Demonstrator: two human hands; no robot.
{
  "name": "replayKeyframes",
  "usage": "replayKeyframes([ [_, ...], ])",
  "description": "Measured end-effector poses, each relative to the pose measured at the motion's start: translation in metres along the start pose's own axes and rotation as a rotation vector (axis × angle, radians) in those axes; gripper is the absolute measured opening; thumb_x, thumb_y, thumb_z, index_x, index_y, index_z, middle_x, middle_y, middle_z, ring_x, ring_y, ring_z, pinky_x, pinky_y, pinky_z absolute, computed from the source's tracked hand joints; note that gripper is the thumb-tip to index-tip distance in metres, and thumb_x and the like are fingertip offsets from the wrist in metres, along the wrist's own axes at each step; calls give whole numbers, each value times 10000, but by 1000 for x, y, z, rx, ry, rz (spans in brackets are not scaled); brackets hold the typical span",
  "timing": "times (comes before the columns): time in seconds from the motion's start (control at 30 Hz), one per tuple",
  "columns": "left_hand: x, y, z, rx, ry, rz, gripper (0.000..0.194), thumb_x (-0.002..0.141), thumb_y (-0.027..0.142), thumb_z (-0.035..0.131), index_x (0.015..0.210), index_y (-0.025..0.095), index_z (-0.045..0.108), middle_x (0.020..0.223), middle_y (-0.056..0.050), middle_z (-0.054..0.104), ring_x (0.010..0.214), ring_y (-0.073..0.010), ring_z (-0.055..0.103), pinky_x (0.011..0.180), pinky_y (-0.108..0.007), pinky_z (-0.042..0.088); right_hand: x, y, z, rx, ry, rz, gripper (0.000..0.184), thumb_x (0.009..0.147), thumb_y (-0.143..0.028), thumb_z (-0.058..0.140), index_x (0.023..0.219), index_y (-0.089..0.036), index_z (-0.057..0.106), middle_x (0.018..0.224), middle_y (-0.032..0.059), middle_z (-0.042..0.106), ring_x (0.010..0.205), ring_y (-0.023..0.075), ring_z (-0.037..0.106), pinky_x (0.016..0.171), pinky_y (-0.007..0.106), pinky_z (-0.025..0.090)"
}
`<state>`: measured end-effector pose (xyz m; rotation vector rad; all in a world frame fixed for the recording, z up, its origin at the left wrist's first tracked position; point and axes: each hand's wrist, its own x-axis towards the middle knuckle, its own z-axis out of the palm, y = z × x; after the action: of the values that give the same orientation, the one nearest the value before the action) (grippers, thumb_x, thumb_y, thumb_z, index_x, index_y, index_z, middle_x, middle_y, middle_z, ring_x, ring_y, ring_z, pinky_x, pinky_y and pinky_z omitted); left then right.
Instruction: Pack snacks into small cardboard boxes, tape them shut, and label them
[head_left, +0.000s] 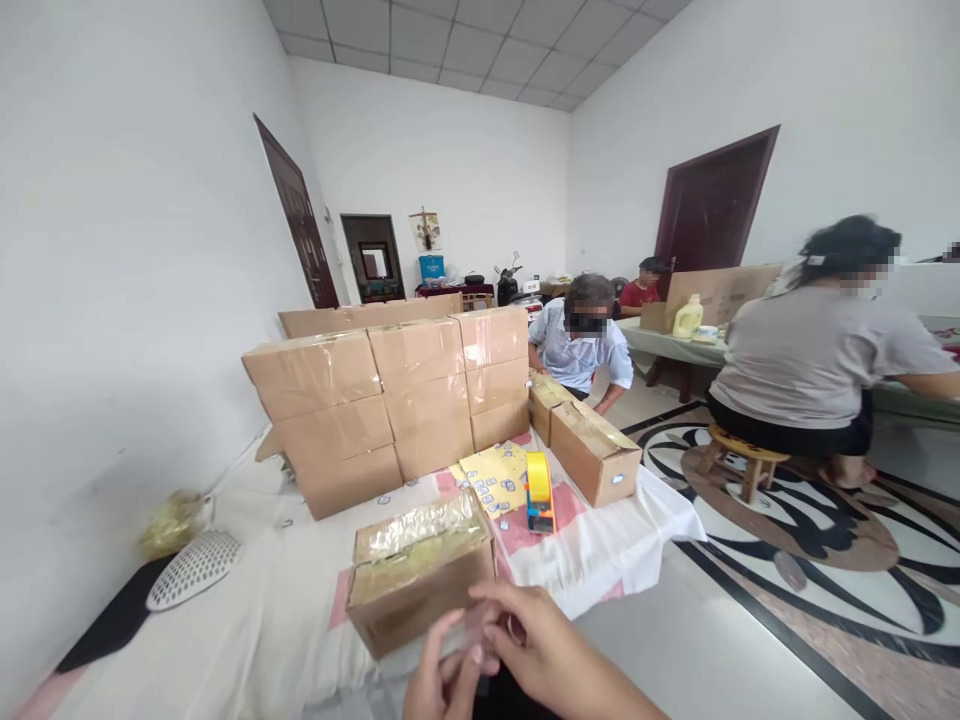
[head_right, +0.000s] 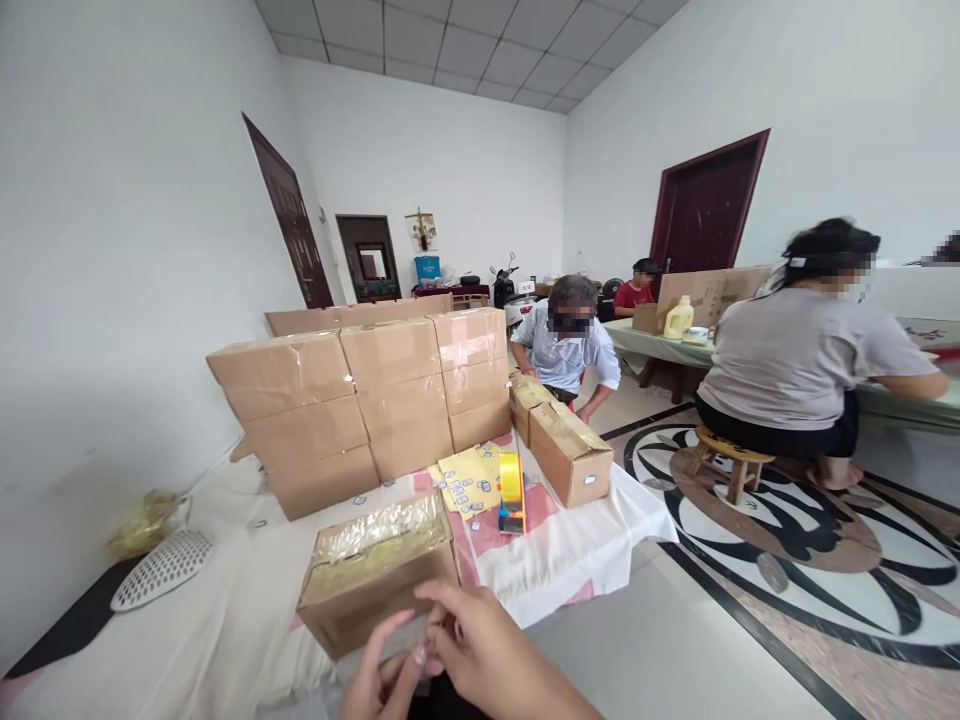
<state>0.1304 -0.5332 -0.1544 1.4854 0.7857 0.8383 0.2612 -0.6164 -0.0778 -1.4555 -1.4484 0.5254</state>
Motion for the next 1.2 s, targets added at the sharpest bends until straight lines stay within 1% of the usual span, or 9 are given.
replayKeyframes([
  [0.1, 3, 21, -3, -77, 1, -76, 666, 784, 727, 642, 1201, 210, 593, 727, -43, 772, 582, -224, 707, 731, -364, 608, 6, -11, -13, -212, -19, -150, 542, 982, -148, 458, 1508, -276, 436, 1058, 64, 721, 881, 186, 682, 817, 308, 540],
  [0.2, 8, 34, -13, 17, -36, -111, 639, 808, 673, 659, 1250, 221, 564, 740, -22, 770, 345, -123, 496, 552, -319, 552, 11, -23, -26, -318, 22, -270, 469, 1006, -158, 447, 1463, -264, 466, 1029, 63, 715, 928, 206, 668, 845, 334, 528],
  [0.33, 8, 41, -24, 33, 5, -95, 588, 858, 627, 597, 1253, 197, 526, 803, -51, 780, 326, -79, 391, 416, -239, 376, 34, -43, -47, -107, 222, -266, 383, 996, -172, 494, 1368, -261, 489, 922, 18, 695, 827, 172, 650, 767, 301, 499],
  [0.43, 5, 50, -25, 40, 44, -28, 539, 915, 595, 504, 1272, 190, 502, 876, -65, 785, 354, -77, 405, 416, -237, 350, 75, -51, -56, 7, 107, -220, 481, 949, -179, 559, 1411, -240, 439, 852, -18, 675, 803, 162, 636, 765, 300, 481],
  [0.57, 12, 73, -27, 152, 137, 99, 560, 984, 474, 453, 1477, 218, 384, 927, -44, 794, 675, -158, 689, 688, -291, 532, 143, -35, -40, 43, -128, -138, 534, 894, -143, 586, 1408, -180, 446, 789, -45, 661, 787, 155, 644, 769, 292, 479],
  [0.63, 20, 81, -31, 238, 171, 127, 630, 984, 429, 468, 1556, 219, 305, 904, -35, 795, 837, -192, 735, 812, -324, 543, 168, -19, -26, -61, -240, -93, 590, 858, -80, 586, 1427, -158, 451, 784, -43, 670, 751, 148, 636, 730, 271, 467],
  [0.73, 34, 81, -35, 485, 96, 46, 614, 971, 393, 493, 1552, 228, 381, 829, -32, 785, 822, -227, 746, 805, -322, 532, 190, 2, -13, -290, -333, -109, 630, 833, -24, 574, 1445, -136, 470, 798, -26, 683, 748, 145, 627, 714, 251, 446],
  [0.9, 42, 64, -31, 769, 14, -66, 598, 969, 393, 504, 1540, 240, 408, 874, -66, 786, 811, -264, 741, 738, -294, 499, 194, 10, -8, -458, -365, -143, 631, 859, -35, 568, 1471, -144, 461, 888, 14, 722, 815, 161, 643, 724, 241, 435],
  [1.2, 48, 59, -21, 741, -2, -65, 624, 982, 368, 464, 1571, 222, 318, 900, -47, 774, 866, -284, 728, 712, -307, 433, 184, -8, 11, -943, -245, 7, 571, 915, -148, 555, 1469, -205, 432, 1031, 111, 733, 909, 260, 686, 713, 298, 456],
])
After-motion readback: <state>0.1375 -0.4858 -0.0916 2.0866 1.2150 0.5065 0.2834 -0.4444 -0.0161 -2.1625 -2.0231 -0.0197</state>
